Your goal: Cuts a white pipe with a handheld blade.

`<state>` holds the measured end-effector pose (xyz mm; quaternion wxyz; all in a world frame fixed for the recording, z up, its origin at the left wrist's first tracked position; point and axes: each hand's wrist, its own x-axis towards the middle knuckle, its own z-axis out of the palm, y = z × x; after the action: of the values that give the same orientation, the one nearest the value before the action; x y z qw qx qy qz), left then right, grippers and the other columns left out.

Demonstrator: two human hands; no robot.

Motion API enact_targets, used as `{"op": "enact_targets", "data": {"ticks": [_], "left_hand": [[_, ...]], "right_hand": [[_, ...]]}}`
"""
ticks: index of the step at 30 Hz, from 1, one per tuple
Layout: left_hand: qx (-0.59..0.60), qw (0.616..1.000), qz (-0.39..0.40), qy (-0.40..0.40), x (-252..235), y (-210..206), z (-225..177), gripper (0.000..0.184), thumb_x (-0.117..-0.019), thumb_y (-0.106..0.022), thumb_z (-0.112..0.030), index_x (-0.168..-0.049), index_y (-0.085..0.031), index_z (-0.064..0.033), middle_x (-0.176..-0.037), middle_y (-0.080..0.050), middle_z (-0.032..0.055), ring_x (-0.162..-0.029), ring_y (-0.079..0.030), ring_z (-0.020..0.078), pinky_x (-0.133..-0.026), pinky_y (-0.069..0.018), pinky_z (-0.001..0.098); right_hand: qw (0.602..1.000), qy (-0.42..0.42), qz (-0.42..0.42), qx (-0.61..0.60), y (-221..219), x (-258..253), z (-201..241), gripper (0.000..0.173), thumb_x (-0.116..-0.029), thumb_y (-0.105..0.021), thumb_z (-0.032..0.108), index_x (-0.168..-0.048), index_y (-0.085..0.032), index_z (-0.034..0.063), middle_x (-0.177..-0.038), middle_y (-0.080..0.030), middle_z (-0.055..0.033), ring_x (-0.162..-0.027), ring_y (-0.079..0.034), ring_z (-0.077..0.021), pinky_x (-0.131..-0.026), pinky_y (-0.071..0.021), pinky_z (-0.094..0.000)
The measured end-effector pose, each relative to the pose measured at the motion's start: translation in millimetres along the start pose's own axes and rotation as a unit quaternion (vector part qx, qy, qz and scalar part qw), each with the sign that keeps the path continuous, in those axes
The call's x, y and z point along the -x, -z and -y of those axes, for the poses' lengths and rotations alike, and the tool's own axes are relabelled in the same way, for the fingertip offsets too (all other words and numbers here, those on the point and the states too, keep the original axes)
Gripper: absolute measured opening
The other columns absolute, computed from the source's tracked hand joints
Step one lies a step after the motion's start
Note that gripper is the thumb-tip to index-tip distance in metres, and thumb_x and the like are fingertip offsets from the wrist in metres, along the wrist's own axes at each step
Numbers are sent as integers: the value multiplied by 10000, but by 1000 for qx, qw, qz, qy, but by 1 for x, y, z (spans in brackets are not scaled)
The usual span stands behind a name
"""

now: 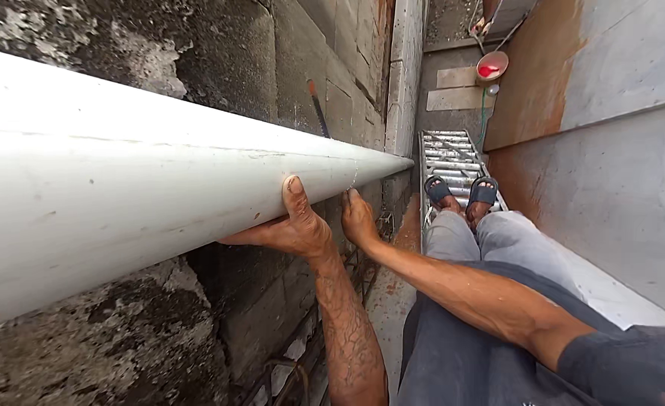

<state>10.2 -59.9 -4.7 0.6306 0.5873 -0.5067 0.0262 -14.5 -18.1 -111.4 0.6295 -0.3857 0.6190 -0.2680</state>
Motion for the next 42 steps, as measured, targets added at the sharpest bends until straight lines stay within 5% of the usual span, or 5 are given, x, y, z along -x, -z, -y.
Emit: {"op": "enact_targets", "data": {"ticks": [14, 25, 28, 32, 42], "left_hand": [[-22, 1000, 6, 9, -1, 0, -2, 1138, -918, -756, -411, -1523, 59, 105, -1546, -309, 237, -1426, -420, 162, -1138, -425, 274], [-23, 999, -11, 24, -1, -5, -4, 1171, -858, -782, -297, -1530, 75, 134, -1561, -241, 315, -1425, -387, 206, -1142, -380, 244], [-42, 998, 4, 40, 1, 1, -8, 1157, -890, -783, -359, -1542, 52, 106, -1570, -270, 281, -1444, -391, 193, -1157, -385, 256], [-37, 999, 4, 40, 0, -3, -6, 1137, -909, -763, -389, -1542, 50, 92, -1568, -283, 249, -1445, -391, 165, -1145, -402, 257], [-44, 999, 4, 32, -1, -4, -5, 1126, -912, -746, -399, -1536, 42, 109, -1546, -300, 272, -1431, -403, 181, -1136, -406, 262]], "right_hand": [[998, 27, 42, -36, -7, 56, -47, 342, -1088, -351, 157, -1069, -603, -73, -806, -603, -129, -764, -615, -224, -742, -513, -396], [997, 50, 8, -52, -11, 16, -18, 369, -1109, -326, 138, -1107, -589, -120, -903, -633, -240, -892, -654, -349, -836, -523, -512], [995, 94, -8, -44, -15, 23, -38, 359, -1113, -328, 190, -1080, -569, -74, -814, -588, -182, -760, -625, -302, -709, -532, -485], [996, 17, 71, -44, -5, 37, -33, 370, -1102, -382, 201, -1103, -596, -100, -882, -620, -186, -856, -628, -279, -832, -509, -451], [996, -42, 59, -60, -9, 21, -14, 305, -1085, -475, 230, -970, -586, -30, -769, -552, -113, -713, -570, -234, -707, -492, -439]]}}
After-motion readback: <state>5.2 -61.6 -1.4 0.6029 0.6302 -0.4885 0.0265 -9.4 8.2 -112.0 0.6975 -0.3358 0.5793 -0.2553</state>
